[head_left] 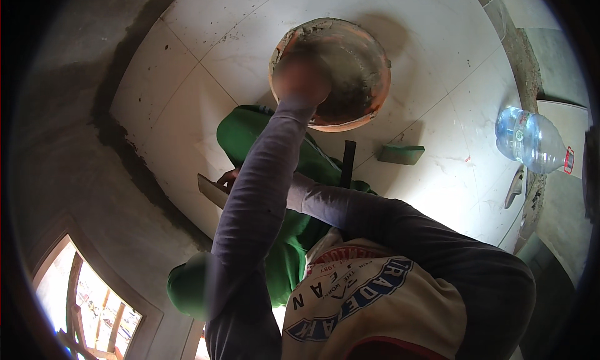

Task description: The person applies grout to the corner gap between wall tiles using a scraper and a small block, then wipes the excess material away from the tiles with a cloth.

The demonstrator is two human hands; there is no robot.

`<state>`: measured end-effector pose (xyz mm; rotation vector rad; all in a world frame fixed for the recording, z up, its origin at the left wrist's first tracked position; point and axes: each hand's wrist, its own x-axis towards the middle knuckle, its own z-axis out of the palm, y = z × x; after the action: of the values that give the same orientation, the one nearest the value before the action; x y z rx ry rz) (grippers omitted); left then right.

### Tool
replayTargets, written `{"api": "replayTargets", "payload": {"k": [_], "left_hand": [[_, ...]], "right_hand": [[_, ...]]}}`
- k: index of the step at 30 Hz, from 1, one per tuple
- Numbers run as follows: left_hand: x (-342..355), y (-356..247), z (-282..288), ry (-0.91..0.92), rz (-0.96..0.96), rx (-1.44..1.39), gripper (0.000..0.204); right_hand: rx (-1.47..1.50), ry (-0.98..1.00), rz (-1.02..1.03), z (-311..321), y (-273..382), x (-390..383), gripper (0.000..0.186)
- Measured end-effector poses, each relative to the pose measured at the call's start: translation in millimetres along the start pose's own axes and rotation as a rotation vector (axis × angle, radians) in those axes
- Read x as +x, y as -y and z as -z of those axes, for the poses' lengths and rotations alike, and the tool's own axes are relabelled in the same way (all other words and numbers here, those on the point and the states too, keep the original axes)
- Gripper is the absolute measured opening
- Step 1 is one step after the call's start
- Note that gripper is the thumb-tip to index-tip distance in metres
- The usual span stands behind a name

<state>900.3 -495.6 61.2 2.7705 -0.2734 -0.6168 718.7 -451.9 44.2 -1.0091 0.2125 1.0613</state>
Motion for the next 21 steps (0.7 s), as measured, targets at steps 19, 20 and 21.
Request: {"api": "replayTargets", "payload": {"k": [19, 20, 21], "left_hand": [[-19, 18, -5, -0.076, -0.333, -0.215, 0.022], [-21, 19, -8, -0.076, -0.333, -0.25, 0.023], [-24, 20, -10, -0.075, -0.333, -0.284, 0.024]], "right_hand": [[0.022, -0.006, -0.028, 7, -1, -22, 0.052], [0.027, 0.018, -0.02, 6, -2, -17, 0.052], [0.032, 0.051, -0.01, 5, -4, -8, 0.053]]}}
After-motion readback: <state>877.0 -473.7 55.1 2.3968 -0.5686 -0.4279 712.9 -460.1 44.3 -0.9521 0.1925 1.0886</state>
